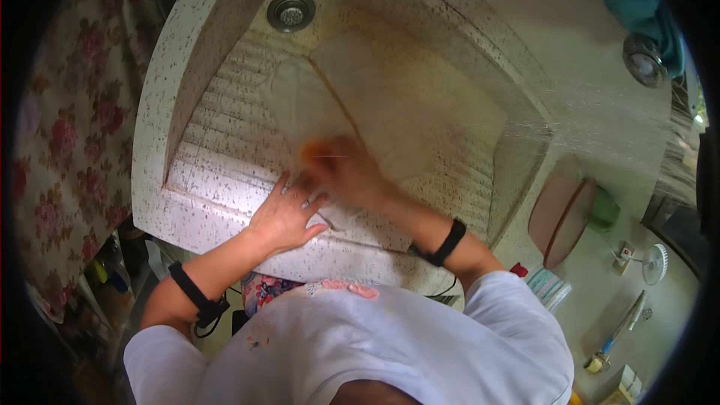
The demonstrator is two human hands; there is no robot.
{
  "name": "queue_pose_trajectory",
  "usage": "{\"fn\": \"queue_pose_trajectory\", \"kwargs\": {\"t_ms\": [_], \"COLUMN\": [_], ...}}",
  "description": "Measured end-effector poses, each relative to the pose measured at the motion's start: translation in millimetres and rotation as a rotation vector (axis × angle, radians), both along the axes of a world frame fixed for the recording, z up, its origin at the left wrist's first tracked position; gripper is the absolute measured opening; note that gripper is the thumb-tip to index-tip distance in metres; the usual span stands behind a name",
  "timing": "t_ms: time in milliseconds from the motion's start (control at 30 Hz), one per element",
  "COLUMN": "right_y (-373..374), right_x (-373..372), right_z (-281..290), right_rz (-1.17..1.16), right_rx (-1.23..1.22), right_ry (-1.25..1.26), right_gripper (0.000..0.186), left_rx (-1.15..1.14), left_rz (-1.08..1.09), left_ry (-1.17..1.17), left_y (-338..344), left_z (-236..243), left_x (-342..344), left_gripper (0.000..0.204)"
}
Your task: The person washes a white cloth under a faucet in a sink and then uses the damp cloth to wipe the leaves of several potted plants on a window sill.
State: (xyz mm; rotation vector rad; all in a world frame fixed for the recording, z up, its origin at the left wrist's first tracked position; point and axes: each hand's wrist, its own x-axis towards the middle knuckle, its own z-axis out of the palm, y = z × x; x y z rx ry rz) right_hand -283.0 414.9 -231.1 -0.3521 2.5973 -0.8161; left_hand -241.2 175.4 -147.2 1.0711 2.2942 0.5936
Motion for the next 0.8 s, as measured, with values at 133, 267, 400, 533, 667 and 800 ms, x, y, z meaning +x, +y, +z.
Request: {"fn": "queue_pose_trajectory", "kwargs": {"t_ms": [133, 267, 400, 533, 667, 800], "right_y": [30, 100, 117, 73, -1, 14], "right_x": [-29, -59, -4, 26, 7, -41], "right_z": [-7, -46, -46, 21, 42, 9], "right_rz": [-0.212, -0.255, -0.313, -0.523, -0.254, -0.354], "right_rx": [0.188, 0.230, 0.178, -0.173, -0.156, 0.396], "right_ry": [0.110, 0.025, -0.180, -0.378, 0.156, -0.351], "right_gripper": [0.038, 0.042, 0.031, 0.029, 0.032, 0.024], "left_rx": [-0.013, 0.029, 0.204, 0.384, 0.025, 0.088], "left_rz": [0.009, -0.003, -0.136, -0.144, -0.071, 0.053], "left_ry": [0.037, 0.133, 0.017, -0.069, -0.152, 0.037], "left_y": [2, 7, 19, 15, -1, -7], "left_z": [-4, -15, -18, -4, 1, -1], "left_x": [-1, -8, -7, -5, -14, -10], "left_gripper": [0.049, 0.035, 0.026, 0.029, 0.050, 0.048]}}
